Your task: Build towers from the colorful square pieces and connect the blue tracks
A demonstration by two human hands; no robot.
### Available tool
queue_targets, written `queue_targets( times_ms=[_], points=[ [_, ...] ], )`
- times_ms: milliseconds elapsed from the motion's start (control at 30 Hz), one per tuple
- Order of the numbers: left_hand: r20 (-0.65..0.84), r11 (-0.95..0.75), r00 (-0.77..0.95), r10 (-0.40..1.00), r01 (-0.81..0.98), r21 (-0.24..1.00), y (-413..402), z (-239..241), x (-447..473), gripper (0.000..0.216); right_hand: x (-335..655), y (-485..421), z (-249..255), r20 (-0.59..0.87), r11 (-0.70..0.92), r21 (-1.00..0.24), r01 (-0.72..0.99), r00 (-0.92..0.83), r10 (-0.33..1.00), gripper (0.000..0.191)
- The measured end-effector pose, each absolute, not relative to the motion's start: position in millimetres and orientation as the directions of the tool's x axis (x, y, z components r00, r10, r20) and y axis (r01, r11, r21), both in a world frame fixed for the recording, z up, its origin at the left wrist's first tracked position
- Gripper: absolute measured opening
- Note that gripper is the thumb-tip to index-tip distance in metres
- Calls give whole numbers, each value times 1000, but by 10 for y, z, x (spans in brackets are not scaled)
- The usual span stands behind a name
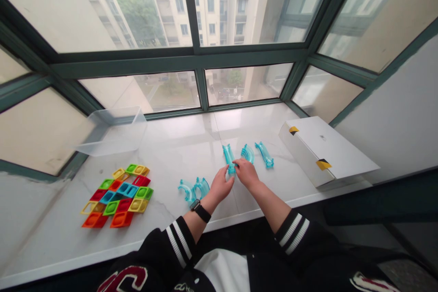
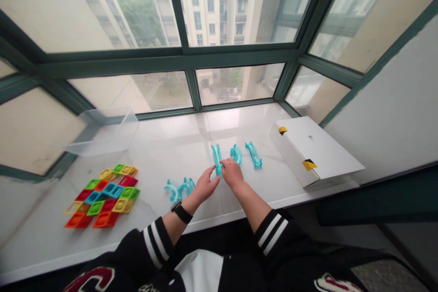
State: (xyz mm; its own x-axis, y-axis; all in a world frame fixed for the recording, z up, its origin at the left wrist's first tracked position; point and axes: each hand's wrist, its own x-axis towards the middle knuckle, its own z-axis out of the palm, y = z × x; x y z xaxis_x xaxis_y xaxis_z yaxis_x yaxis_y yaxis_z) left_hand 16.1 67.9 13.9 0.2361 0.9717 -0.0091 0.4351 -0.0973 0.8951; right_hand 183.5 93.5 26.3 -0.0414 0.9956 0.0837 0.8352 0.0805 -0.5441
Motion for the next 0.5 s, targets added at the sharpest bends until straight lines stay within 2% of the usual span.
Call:
queue_targets(
  times_ms=[500],
  points=[
    [-46,-44,225,973,380,924,688,-47,138,66,1836,917,244,50,64,-558,827,-43,998,30]
  ],
)
